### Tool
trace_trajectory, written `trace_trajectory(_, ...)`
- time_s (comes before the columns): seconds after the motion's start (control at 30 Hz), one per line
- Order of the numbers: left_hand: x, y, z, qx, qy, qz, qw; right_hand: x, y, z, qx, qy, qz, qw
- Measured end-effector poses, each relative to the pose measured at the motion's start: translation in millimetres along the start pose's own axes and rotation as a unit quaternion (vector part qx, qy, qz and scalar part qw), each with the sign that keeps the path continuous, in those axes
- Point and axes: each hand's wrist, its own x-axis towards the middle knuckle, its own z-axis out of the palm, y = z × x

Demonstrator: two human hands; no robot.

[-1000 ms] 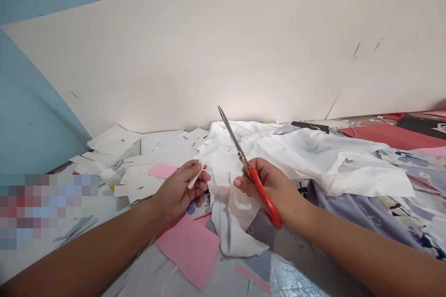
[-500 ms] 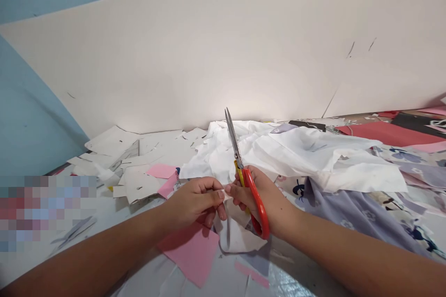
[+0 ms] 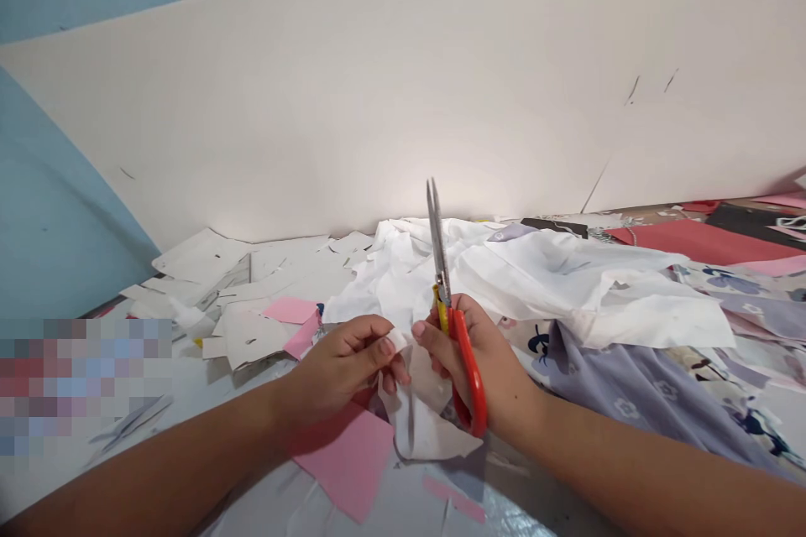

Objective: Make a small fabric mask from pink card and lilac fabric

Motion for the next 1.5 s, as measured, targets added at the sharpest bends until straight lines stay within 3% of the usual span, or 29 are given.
trace_trajectory(0.17, -0.6, 4.9, -4.4, 0.012, 0.067, 0.062, 0.996, 1.9, 3.2, -4.9, 0.08, 0.026, -0.023, 0.996)
trace_trajectory(0.33, -0.2, 4.5, -0.1, -0.016, 0.138, 0.033, 0.99, -1.3, 5.9, -1.3, 0.104, -0.042, -0.017, 0.994)
trace_trajectory(0.4, -0.9, 4.2, 5.5, 0.02, 0.126, 0.031, 0.991, -4.4, 6.9, 2.2, 0.12, -0.073, -0.013, 0.99)
trace_trajectory(0.47, -2.5, 5.1, 10.9, 0.121, 0.106, 0.07, 0.984, -7.3, 7.1, 5.6, 0.149, -0.09, -0.003, 0.985)
trace_trajectory(0.53, -4.4, 6.2, 14.1, 0.223, 0.104, 0.108, 0.963, -9.0, 6.0, 7.7, 0.17, -0.089, 0.014, 0.981)
trace_trajectory(0.6, -5.9, 5.7, 14.3, 0.259, 0.115, 0.105, 0.953, -9.1, 3.4, 8.2, 0.172, -0.073, 0.04, 0.982)
trace_trajectory(0.77, -6.6, 0.5, 9.7, 0.175, 0.108, 0.069, 0.976, -5.3, -3.0, 5.7, 0.133, -0.046, 0.073, 0.987)
trace_trajectory(0.93, -6.1, 7.6, 3.6, 0.003, 0.013, 0.027, 1.0, 1.6, 2.0, -0.3, 0.14, -0.036, 0.083, 0.986)
trace_trajectory(1.07, -4.3, 10.4, -6.1, -0.094, -0.057, 0.002, 0.994, 9.1, 11.8, -6.7, 0.186, -0.057, 0.079, 0.978)
trace_trajectory(1.23, -2.8, 9.4, -11.5, -0.121, -0.11, 0.041, 0.986, 12.5, 16.1, -9.4, 0.209, -0.073, 0.081, 0.972)
trace_trajectory(1.5, -3.0, 11.2, -8.9, -0.03, -0.062, 0.036, 0.997, 12.4, 13.6, -8.2, 0.224, -0.061, 0.094, 0.968)
